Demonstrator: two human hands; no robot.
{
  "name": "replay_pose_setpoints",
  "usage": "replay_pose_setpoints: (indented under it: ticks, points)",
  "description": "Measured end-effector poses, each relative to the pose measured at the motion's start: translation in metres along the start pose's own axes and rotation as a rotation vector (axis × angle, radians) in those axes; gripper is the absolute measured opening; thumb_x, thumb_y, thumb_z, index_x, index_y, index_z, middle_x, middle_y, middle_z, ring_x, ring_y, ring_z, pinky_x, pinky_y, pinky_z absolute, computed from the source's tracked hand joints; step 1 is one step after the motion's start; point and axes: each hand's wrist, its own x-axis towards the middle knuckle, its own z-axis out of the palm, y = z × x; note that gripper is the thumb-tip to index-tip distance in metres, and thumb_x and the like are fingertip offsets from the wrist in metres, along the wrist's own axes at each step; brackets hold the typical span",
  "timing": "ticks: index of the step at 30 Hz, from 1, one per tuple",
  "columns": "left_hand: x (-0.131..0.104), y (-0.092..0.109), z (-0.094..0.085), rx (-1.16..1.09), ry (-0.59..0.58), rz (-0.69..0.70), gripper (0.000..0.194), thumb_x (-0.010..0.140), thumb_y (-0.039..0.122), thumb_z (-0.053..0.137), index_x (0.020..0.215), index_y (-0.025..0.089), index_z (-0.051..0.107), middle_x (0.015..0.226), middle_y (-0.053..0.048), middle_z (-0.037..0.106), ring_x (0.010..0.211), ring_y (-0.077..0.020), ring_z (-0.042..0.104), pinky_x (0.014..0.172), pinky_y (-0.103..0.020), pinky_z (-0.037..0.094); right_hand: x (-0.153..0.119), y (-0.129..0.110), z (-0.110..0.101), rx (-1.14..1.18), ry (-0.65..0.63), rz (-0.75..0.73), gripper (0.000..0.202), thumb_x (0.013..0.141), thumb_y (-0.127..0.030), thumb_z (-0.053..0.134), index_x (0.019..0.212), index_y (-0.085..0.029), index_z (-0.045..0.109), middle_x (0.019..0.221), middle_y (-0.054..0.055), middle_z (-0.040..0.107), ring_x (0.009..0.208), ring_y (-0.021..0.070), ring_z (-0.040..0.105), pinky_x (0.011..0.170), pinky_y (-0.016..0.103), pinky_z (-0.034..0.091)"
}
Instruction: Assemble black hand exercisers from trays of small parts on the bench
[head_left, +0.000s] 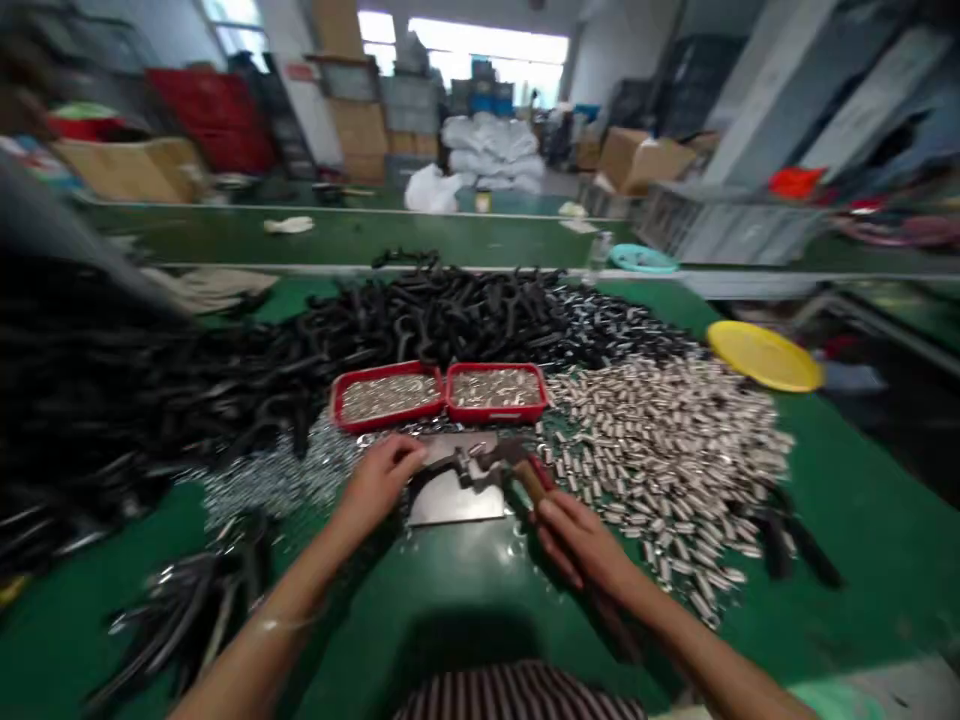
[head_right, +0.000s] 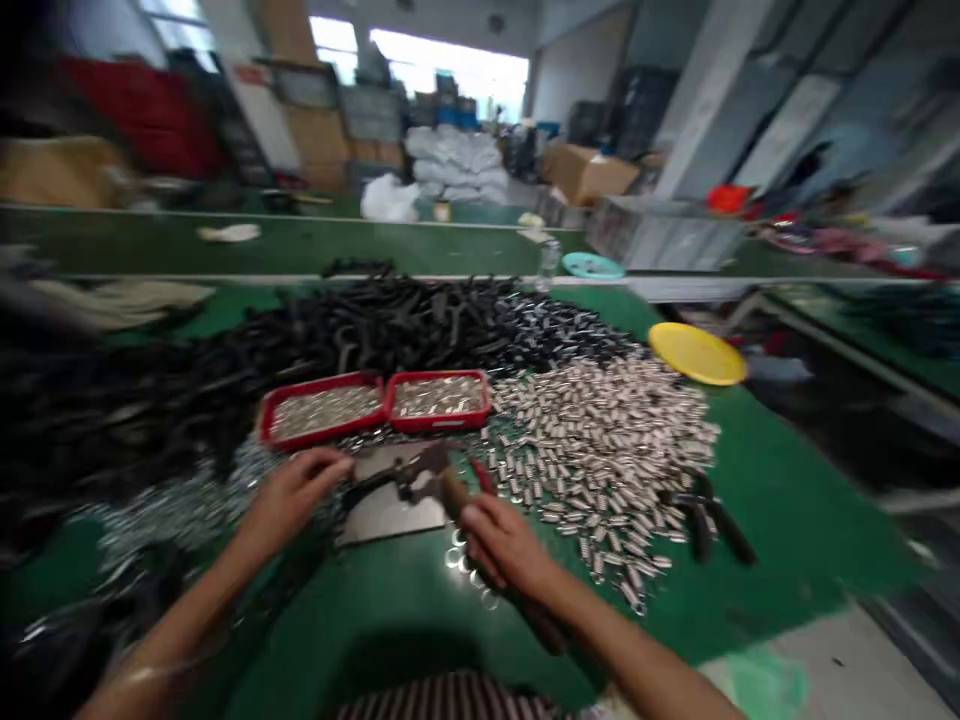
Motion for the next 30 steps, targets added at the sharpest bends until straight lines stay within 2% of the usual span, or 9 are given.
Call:
replay_pose_setpoints:
  ticks: [3, 5, 10, 18, 20, 22, 25, 27, 30]
  points:
    - [0.01, -0.041, 0.016, 0.023, -0.07, 0.027, 0.02, 0.09, 0.035, 0.056, 0.084, 0.019, 0.065, 0.09, -0.003, 0.067, 0.09, -0.0206, 0.062, 0.086, -0.035, 0.049, 0.009, 0.017, -0.005, 0.014, 0.084, -0.003, 0.04, 0.095, -0.059, 0.05, 0.096, -0.019, 0.055, 0.059, -0.008, 0.052, 0.033, 0.0036, 0.032, 0.03, 0.015, 0.023]
    - [0.016, -0.051, 0.029, 0.035, -0.085, 0.046, 0.017, 0.089, 0.032, 0.057, 0.08, 0.018, 0.063, 0.088, -0.004, 0.065, 0.089, -0.0206, 0.061, 0.086, -0.034, 0.048, 0.011, 0.022, -0.007, 0.019, 0.127, -0.01, 0.039, 0.095, -0.058, 0.051, 0.098, -0.019, 0.056, 0.062, -0.007, 0.054, 0.035, 0.0039, 0.034, 0.03, 0.015, 0.025]
    - [0.028, -0.04, 0.055, 0.065, -0.022, -0.001, 0.014, 0.089, 0.026, 0.058, 0.078, 0.017, 0.063, 0.086, -0.005, 0.065, 0.087, -0.0207, 0.061, 0.083, -0.033, 0.046, 0.012, 0.019, -0.012, 0.006, 0.148, -0.013, 0.039, 0.093, -0.058, 0.054, 0.099, -0.019, 0.056, 0.065, -0.006, 0.056, 0.036, 0.004, 0.036, 0.029, 0.015, 0.028]
    - [0.044, -0.04, 0.068, 0.211, -0.064, -0.026, 0.014, 0.091, 0.025, 0.06, 0.08, 0.016, 0.064, 0.086, -0.006, 0.066, 0.083, -0.0201, 0.062, 0.08, -0.032, 0.046, 0.025, 0.019, -0.008, -0.046, 0.068, 0.026, 0.04, 0.093, -0.06, 0.052, 0.098, -0.02, 0.055, 0.066, -0.005, 0.058, 0.036, 0.0047, 0.037, 0.03, 0.016, 0.028]
    - [0.044, -0.037, 0.069, 0.318, -0.065, 0.05, 0.015, 0.092, 0.025, 0.059, 0.082, 0.015, 0.064, 0.087, -0.007, 0.066, 0.085, -0.0219, 0.062, 0.082, -0.035, 0.045, 0.027, 0.02, -0.009, -0.074, 0.069, 0.028, 0.041, 0.093, -0.061, 0.051, 0.097, -0.021, 0.054, 0.067, -0.005, 0.059, 0.035, 0.0048, 0.036, 0.03, 0.017, 0.028]
    - [0.045, -0.033, 0.068, 0.458, -0.093, 0.232, 0.017, 0.095, 0.026, 0.055, 0.085, 0.015, 0.064, 0.091, -0.009, 0.065, 0.093, -0.0247, 0.06, 0.088, -0.039, 0.043, 0.029, 0.019, -0.012, -0.132, 0.066, 0.039, 0.043, 0.092, -0.063, 0.05, 0.099, -0.021, 0.053, 0.066, -0.005, 0.058, 0.035, 0.0062, 0.037, 0.031, 0.018, 0.029]
    - [0.042, -0.03, 0.062, 0.567, -0.173, 0.443, 0.02, 0.096, 0.03, 0.053, 0.094, 0.013, 0.063, 0.1, -0.012, 0.063, 0.102, -0.0287, 0.056, 0.094, -0.044, 0.04, 0.035, 0.009, -0.021, -0.355, 0.055, 0.004, 0.044, 0.092, -0.063, 0.047, 0.103, -0.021, 0.057, 0.068, -0.002, 0.06, 0.043, 0.0115, 0.048, 0.039, 0.023, 0.037]
    - [0.036, -0.031, 0.058, 0.529, -0.169, 0.41, 0.04, 0.09, 0.045, 0.062, 0.111, 0.011, 0.06, 0.112, -0.016, 0.061, 0.11, -0.0329, 0.053, 0.097, -0.048, 0.039, 0.039, -0.002, -0.026, -0.578, 0.065, -0.094, 0.042, 0.094, -0.059, 0.046, 0.105, -0.02, 0.06, 0.076, 0.003, 0.066, 0.059, 0.0172, 0.059, 0.052, 0.028, 0.044]
    - [0.022, -0.033, 0.056, 0.408, -0.153, 0.292, 0.09, 0.074, 0.057, 0.075, 0.141, 0.009, 0.039, 0.128, -0.02, 0.054, 0.118, -0.0376, 0.049, 0.103, -0.053, 0.037, 0.042, -0.023, -0.023, -0.831, 0.075, -0.256, 0.038, 0.097, -0.052, 0.043, 0.109, -0.021, 0.061, 0.088, 0.008, 0.069, 0.075, 0.0224, 0.064, 0.066, 0.032, 0.045]
